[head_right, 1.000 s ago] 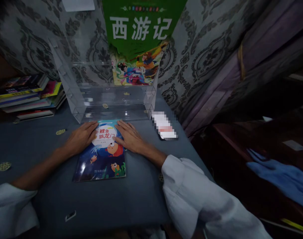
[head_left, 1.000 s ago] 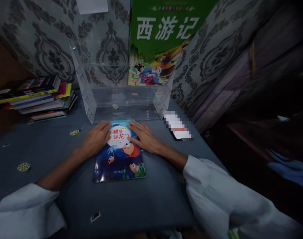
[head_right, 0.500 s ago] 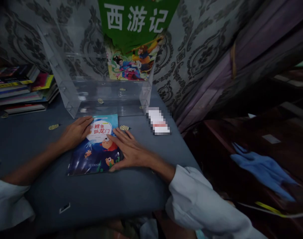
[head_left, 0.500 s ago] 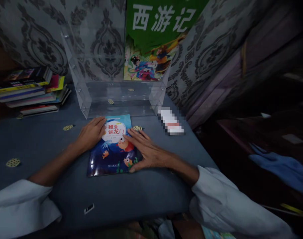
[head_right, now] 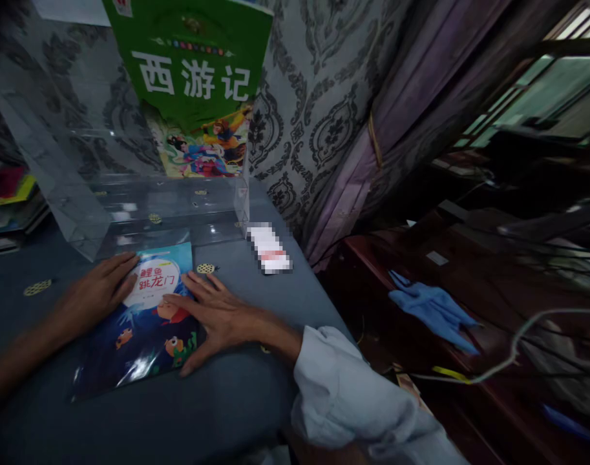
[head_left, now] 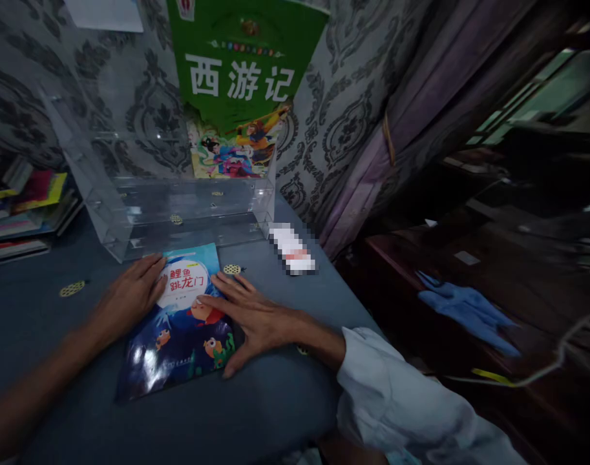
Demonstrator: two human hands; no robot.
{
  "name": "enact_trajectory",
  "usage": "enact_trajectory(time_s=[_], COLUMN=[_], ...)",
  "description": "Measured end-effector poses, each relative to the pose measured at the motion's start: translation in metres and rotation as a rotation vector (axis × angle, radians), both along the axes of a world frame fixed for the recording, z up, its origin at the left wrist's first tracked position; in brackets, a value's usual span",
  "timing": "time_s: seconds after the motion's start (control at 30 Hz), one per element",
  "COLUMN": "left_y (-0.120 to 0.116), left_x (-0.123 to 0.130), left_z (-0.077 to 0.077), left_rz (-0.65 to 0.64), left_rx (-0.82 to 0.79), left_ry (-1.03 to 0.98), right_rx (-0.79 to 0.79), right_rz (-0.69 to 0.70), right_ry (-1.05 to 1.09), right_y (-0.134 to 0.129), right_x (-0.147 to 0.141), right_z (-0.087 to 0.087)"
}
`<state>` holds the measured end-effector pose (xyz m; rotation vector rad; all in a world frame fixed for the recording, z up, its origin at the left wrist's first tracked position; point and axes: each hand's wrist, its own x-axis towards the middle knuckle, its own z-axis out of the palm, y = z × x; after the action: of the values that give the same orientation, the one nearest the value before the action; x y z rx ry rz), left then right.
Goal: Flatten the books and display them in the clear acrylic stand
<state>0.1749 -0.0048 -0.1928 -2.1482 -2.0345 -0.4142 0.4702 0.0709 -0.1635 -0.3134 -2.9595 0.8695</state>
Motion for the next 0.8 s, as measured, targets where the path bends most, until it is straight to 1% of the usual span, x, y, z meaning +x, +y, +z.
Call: enact_trajectory(time_s=[0.17,0.27,0.37,0.47,0.63,0.8], left_y=[0.003,0.005,0.011,0.022,0.042,0.051], left_x=[0.002,0.008,0.018,0.029,0.040,0.041], left_z=[-0.004,-0.005,-0.005,-0.003,0.004,0.010], left_rz=[-0.060,-0.101,-0.175,-0.255,-0.350,-0.386], left_rx=[0.021,0.019,0.012,-0.014,-0.070,-0.082], left_ry=[0.051,0.054,0.057,0.066,0.097,0.083], right_rx=[-0.009,0.000,0.000,-0.009,-0.016,-0.030], right_rz=[-0.016,-0.022,-0.018,-0.015,-0.002,-0.004], right_ry=[0.005,0.023,0.037,0.047,0.049,0.056], right_y=[-0.001,-0.001,-0.001,-0.001,0.000,0.000], right_x=[0.002,0.003,0.004,0.005,0.005,0.006], right_z=[0.003,0.003,0.002,0.003,0.007,0.009])
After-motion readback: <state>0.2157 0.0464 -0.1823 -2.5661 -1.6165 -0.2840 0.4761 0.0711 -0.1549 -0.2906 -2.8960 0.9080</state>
